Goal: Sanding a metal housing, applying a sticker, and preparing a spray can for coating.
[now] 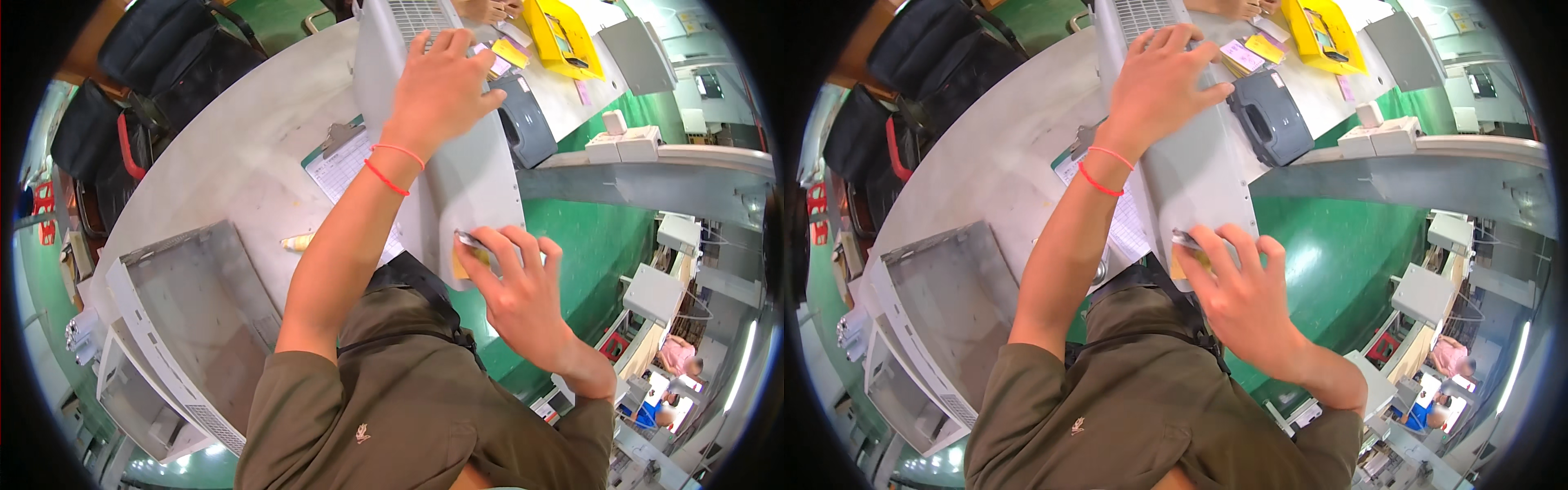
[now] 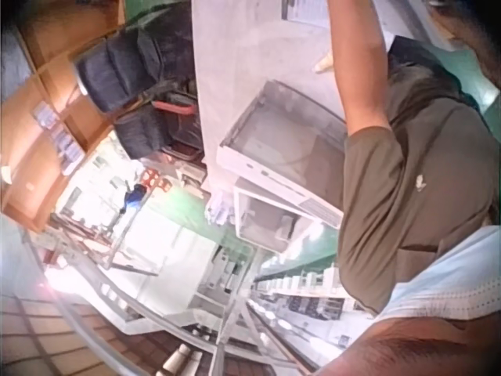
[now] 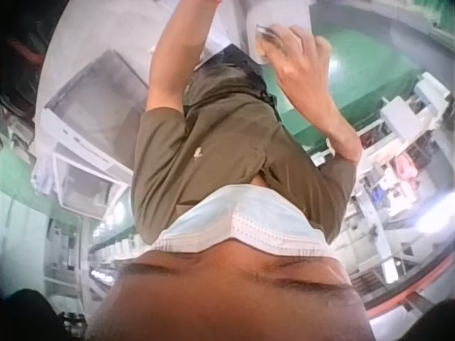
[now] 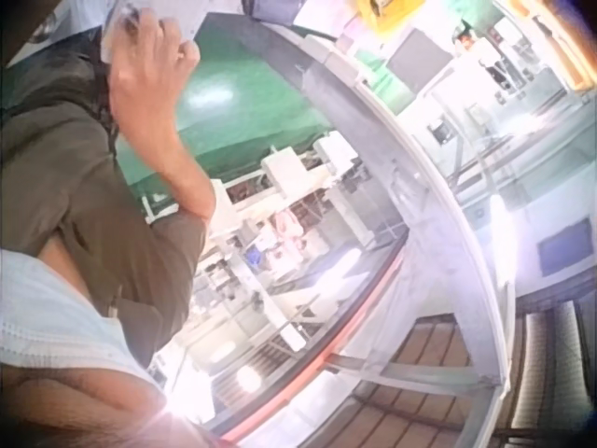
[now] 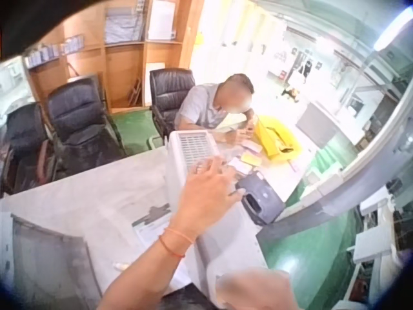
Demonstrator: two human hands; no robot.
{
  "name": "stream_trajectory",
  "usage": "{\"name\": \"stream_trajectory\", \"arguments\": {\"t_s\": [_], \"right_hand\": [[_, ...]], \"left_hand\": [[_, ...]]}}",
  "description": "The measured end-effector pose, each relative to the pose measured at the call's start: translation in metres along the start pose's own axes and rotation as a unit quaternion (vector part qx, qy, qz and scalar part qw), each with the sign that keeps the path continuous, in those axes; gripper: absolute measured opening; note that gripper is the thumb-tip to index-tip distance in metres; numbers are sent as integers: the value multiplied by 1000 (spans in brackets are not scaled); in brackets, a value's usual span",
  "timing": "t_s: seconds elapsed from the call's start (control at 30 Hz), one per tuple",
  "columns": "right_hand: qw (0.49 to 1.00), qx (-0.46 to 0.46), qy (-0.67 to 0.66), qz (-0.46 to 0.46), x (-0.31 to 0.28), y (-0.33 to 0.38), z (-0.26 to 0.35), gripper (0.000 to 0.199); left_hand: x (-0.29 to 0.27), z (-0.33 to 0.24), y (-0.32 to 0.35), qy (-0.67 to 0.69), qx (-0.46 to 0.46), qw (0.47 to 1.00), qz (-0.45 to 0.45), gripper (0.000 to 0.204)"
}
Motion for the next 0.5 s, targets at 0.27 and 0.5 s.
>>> {"name": "stream_trajectory", "arguments": {"t_s": [0.27,0.5], "right_hand": [[1000,6,6,-18,1,-2,-1,42],[1000,3,-1,-12,1,-8,0,47]], "left_hand": [[2,-1,-1,-9,-2,1000,12,45],[1,1,0,1,-9,1000,19,44]]}}
Point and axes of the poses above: each hand's wrist, its own y-axis away from the middle knuckle, its own x-axis out of the palm, z = x × y, the point moved 8 cm from there along -y, towards the middle knuckle, and after that the axes turned 11 degrees about x, right-handed, at the moved point
